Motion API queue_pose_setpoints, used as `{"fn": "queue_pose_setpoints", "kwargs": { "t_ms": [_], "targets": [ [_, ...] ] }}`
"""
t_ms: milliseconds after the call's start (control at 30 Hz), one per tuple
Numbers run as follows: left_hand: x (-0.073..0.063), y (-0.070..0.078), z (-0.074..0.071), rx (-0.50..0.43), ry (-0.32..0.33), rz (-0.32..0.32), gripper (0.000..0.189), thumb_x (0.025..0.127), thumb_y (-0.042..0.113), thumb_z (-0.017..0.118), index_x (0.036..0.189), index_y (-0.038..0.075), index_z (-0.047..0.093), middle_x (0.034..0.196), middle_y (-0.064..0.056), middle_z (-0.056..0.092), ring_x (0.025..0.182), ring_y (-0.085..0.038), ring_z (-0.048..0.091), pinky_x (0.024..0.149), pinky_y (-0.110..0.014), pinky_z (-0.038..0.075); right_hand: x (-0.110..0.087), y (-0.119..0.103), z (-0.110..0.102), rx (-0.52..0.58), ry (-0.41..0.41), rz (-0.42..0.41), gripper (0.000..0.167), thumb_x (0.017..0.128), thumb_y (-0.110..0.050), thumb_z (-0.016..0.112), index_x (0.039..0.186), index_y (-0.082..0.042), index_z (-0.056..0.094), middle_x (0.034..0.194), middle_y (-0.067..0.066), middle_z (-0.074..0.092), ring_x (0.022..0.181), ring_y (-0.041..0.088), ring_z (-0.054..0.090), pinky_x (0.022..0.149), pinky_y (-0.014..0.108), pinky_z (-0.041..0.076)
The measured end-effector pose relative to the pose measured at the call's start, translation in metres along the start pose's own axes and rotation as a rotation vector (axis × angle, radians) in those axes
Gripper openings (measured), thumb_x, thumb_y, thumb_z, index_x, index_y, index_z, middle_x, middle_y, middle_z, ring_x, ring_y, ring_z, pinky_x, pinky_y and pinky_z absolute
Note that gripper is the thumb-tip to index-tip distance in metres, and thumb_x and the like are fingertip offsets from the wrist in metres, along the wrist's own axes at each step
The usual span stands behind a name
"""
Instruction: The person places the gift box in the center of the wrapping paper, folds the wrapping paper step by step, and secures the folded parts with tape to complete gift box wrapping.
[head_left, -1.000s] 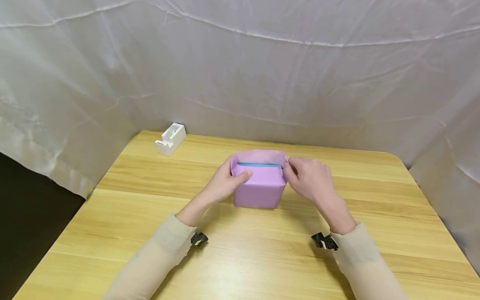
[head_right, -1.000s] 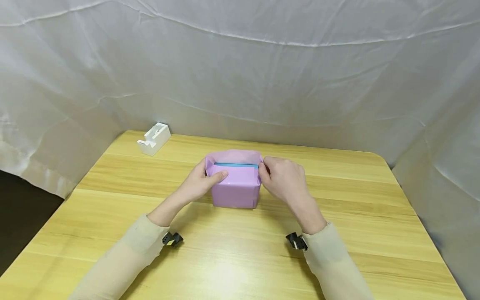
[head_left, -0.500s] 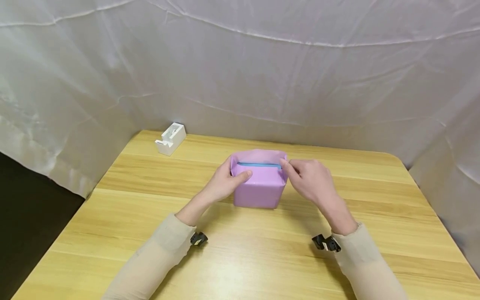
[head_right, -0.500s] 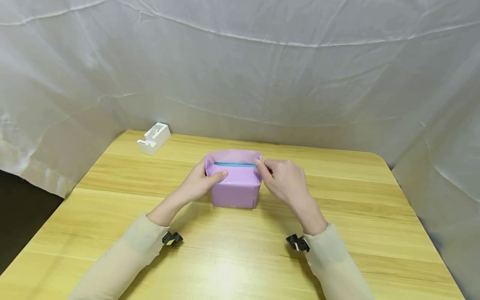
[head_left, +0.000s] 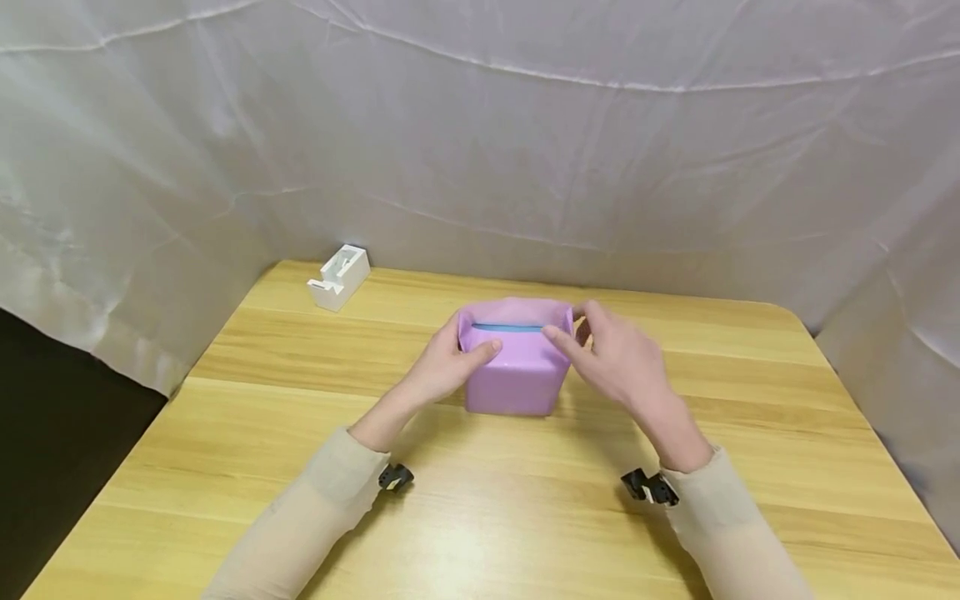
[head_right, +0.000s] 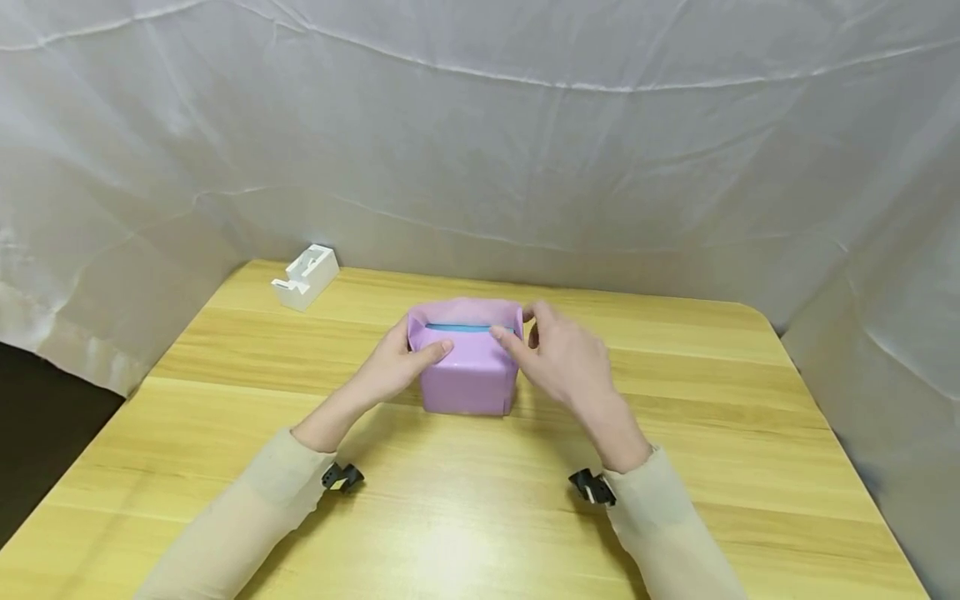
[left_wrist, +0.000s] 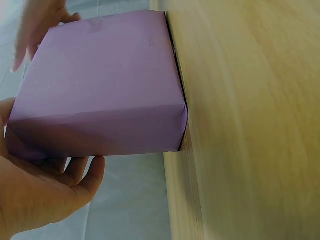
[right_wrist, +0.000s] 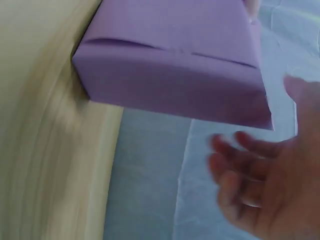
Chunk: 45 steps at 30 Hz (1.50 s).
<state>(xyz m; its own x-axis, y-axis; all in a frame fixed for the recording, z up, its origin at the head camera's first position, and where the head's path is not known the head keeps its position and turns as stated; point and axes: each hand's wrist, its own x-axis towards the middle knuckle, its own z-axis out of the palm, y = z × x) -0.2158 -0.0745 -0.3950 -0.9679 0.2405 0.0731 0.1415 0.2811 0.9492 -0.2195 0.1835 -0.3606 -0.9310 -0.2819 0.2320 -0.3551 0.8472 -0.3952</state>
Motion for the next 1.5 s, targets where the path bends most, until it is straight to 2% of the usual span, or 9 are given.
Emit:
{"fn": "queue_pose_setpoints", "kwargs": {
  "t_ms": [133,267,400,533,667,800,1067,1267,1500],
  "targets": [
    [0.001,-0.002,0.0,0.009,0.003,0.004,0.059,0.098,0.026,0.07,0.148,0.005,0.046,0.135,-0.018,0.061,0.115,-0.03,0.064,0.102,-0.047,0.052,0.0,-0.002,0.002,0.162,-0.177,0.081,0.073,0.094,-0.073,0.056,0.128,-0.008,0.056,0.109,0.01,0.067,0.089,0.025,0.064,0.069,0.038,0.053],
    [0.001,-0.003,-0.002,0.076,-0.013,0.017,0.063,0.099,0.033,0.069,0.151,0.007,0.044,0.14,-0.016,0.06,0.121,-0.03,0.061,0.104,-0.048,0.051,0.0,-0.002,0.009,0.306,-0.214,0.075,0.073,0.099,-0.059,0.061,0.144,-0.002,0.051,0.125,0.017,0.066,0.106,0.029,0.065,0.09,0.049,0.055],
    [0.0,0.002,-0.009,0.264,0.0,0.065,0.065,0.102,0.046,0.062,0.151,0.008,0.045,0.143,-0.013,0.057,0.127,-0.03,0.058,0.104,-0.05,0.05,-0.001,0.0,0.013,0.375,-0.237,0.1,0.075,0.101,-0.053,0.061,0.153,-0.001,0.044,0.132,0.019,0.065,0.113,0.031,0.062,0.101,0.053,0.05],
    [-0.002,0.011,-0.022,0.522,0.077,0.139,0.04,0.102,0.048,0.056,0.12,0.013,0.063,0.115,-0.003,0.065,0.102,-0.025,0.064,0.082,-0.042,0.055,-0.002,0.001,0.013,0.406,-0.251,0.126,0.078,0.101,-0.053,0.061,0.155,-0.002,0.04,0.137,0.02,0.062,0.118,0.031,0.06,0.104,0.053,0.048],
    [-0.006,0.017,-0.029,0.681,0.104,0.21,0.026,0.102,0.039,0.054,0.087,0.019,0.06,0.081,0.004,0.059,0.071,-0.016,0.056,0.059,-0.033,0.045,-0.002,0.001,0.013,0.419,-0.259,0.133,0.081,0.101,-0.054,0.061,0.158,-0.001,0.037,0.143,0.021,0.059,0.123,0.032,0.059,0.108,0.055,0.046],
    [-0.006,0.017,-0.025,0.704,0.142,0.284,0.027,0.101,0.028,0.054,0.076,0.018,0.054,0.07,0.005,0.052,0.061,-0.013,0.047,0.051,-0.03,0.038,-0.002,0.002,0.013,0.428,-0.26,0.128,0.082,0.101,-0.054,0.061,0.158,-0.001,0.036,0.146,0.022,0.057,0.126,0.033,0.057,0.109,0.055,0.045],
    [-0.008,0.012,-0.015,0.768,0.331,0.379,0.03,0.095,0.02,0.058,0.067,0.019,0.048,0.062,0.005,0.048,0.052,-0.013,0.045,0.045,-0.031,0.035,-0.001,0.0,0.015,0.461,-0.268,0.119,0.079,0.101,-0.053,0.062,0.158,-0.003,0.038,0.142,0.021,0.06,0.124,0.033,0.059,0.109,0.055,0.046],
    [-0.005,0.022,-0.021,0.796,0.305,0.335,0.031,0.098,0.025,0.055,0.068,0.019,0.051,0.063,0.005,0.051,0.054,-0.014,0.048,0.047,-0.032,0.038,0.001,-0.001,0.015,0.449,-0.263,0.118,0.081,0.1,-0.055,0.062,0.158,-0.003,0.037,0.139,0.02,0.062,0.119,0.031,0.06,0.105,0.053,0.048],
    [-0.005,0.03,-0.023,0.829,0.304,0.373,0.025,0.097,0.021,0.058,0.072,0.018,0.059,0.068,0.005,0.058,0.061,-0.015,0.052,0.05,-0.031,0.042,0.0,0.0,0.015,0.448,-0.274,0.133,0.075,0.1,-0.055,0.062,0.155,-0.008,0.042,0.11,0.015,0.066,0.093,0.027,0.062,0.081,0.041,0.053]
  ]
}}
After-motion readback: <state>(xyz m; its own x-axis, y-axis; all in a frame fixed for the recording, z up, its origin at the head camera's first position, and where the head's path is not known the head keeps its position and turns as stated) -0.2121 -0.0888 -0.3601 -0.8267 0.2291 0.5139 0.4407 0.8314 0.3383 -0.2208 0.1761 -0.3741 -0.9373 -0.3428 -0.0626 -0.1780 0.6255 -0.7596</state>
